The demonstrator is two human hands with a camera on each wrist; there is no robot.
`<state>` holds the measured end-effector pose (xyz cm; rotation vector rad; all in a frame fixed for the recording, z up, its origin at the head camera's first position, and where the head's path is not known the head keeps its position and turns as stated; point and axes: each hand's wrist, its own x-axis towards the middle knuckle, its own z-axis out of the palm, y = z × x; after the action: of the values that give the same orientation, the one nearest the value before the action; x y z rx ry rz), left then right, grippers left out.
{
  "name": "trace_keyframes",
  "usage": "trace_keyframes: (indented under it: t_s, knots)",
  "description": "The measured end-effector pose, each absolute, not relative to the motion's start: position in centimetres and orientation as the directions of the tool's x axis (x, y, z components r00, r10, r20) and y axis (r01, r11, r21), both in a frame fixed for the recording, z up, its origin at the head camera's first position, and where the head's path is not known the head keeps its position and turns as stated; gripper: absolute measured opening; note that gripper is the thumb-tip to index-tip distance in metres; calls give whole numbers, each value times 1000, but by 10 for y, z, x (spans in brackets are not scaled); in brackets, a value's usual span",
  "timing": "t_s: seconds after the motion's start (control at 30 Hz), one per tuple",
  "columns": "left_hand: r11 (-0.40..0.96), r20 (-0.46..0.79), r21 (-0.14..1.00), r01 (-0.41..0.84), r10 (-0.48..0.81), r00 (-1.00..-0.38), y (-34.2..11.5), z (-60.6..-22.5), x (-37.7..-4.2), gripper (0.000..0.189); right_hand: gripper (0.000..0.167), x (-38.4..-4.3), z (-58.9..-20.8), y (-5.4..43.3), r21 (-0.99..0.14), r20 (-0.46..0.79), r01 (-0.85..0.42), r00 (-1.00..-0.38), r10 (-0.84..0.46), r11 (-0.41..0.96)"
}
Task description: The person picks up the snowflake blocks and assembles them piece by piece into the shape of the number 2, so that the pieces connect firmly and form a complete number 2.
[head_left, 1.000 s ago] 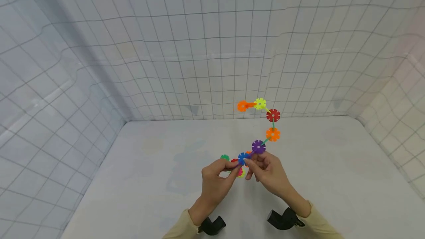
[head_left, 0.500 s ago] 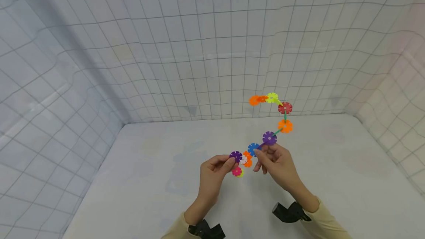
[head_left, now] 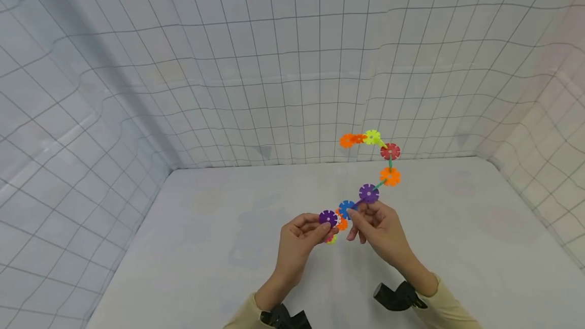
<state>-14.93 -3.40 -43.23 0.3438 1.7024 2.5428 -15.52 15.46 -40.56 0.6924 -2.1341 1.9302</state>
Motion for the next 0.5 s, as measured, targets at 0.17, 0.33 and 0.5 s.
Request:
trace_keyframes:
  t_s: [0.17, 0.33, 0.5]
  knots:
    - [-384, 201, 916, 118, 184, -962, -33, -434, -149, 27, 10, -155, -406, 153, -889, 435, -454, -874, -215, 50]
    - [-324, 301, 915, 241, 149, -942, -32, -439, -150, 21, 12, -154, -407, 152, -901, 405, -428, -888, -217, 71]
    - [-201, 443, 885, 419, 95, -891, -32, -443, -151, 9, 12, -154, -409, 151, -912, 374, -403, -894, -247, 77]
